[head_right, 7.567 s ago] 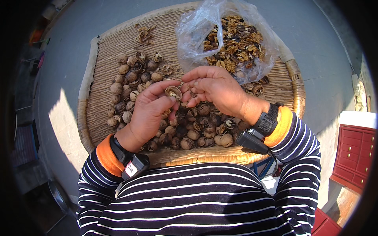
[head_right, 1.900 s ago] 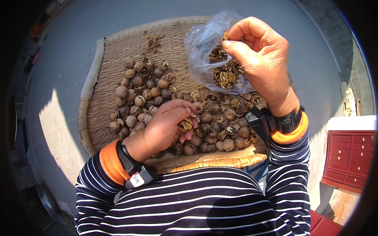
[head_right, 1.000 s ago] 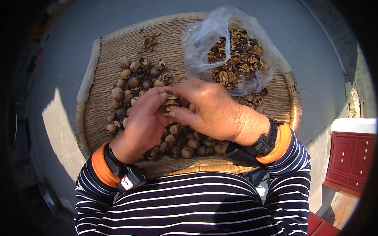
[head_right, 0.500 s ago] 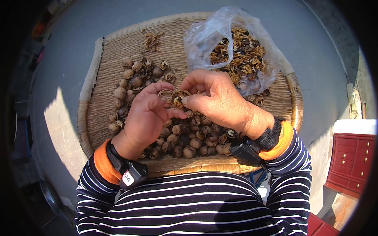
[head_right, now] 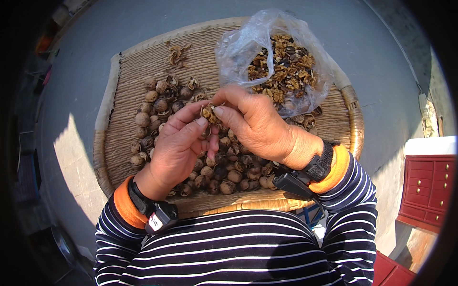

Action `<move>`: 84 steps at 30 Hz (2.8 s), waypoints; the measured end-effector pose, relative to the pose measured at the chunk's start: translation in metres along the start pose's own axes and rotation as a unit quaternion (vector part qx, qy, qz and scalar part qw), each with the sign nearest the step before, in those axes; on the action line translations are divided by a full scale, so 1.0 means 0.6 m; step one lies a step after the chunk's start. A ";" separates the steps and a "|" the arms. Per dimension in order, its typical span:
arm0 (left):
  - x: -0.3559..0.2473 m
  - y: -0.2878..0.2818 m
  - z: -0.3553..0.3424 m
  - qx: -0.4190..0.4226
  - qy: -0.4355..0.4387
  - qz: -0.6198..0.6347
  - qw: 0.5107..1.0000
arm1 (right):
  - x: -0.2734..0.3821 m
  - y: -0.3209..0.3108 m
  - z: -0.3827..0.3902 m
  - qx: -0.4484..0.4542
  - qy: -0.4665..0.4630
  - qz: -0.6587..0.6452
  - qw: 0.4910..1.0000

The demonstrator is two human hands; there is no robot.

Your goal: The person cracks walnut shells by hand and removes the kernels, placing them into a plastic bag. Shells and husks are set aside on a woven tray.

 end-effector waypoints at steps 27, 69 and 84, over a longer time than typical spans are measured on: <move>-0.009 0.002 0.015 -0.059 0.035 -0.208 0.976 | -0.066 0.033 0.016 0.023 0.310 -0.343 0.886; -0.010 -0.040 -0.002 -0.112 0.059 -0.078 0.989 | -0.100 0.039 0.020 -0.030 0.329 -0.413 0.849; 0.001 -0.018 -0.004 -0.085 0.071 -0.165 0.980 | 0.000 0.010 -0.004 -0.002 -0.040 0.043 0.998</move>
Point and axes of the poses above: each hand's wrist, its own z-axis away from the middle knuckle, its own y-axis out of the palm, x = y × z, the point moved 7 cm from there along -z, towards the middle knuckle, and after that the axes turned 10 degrees about -z, right-handed, at the moved point
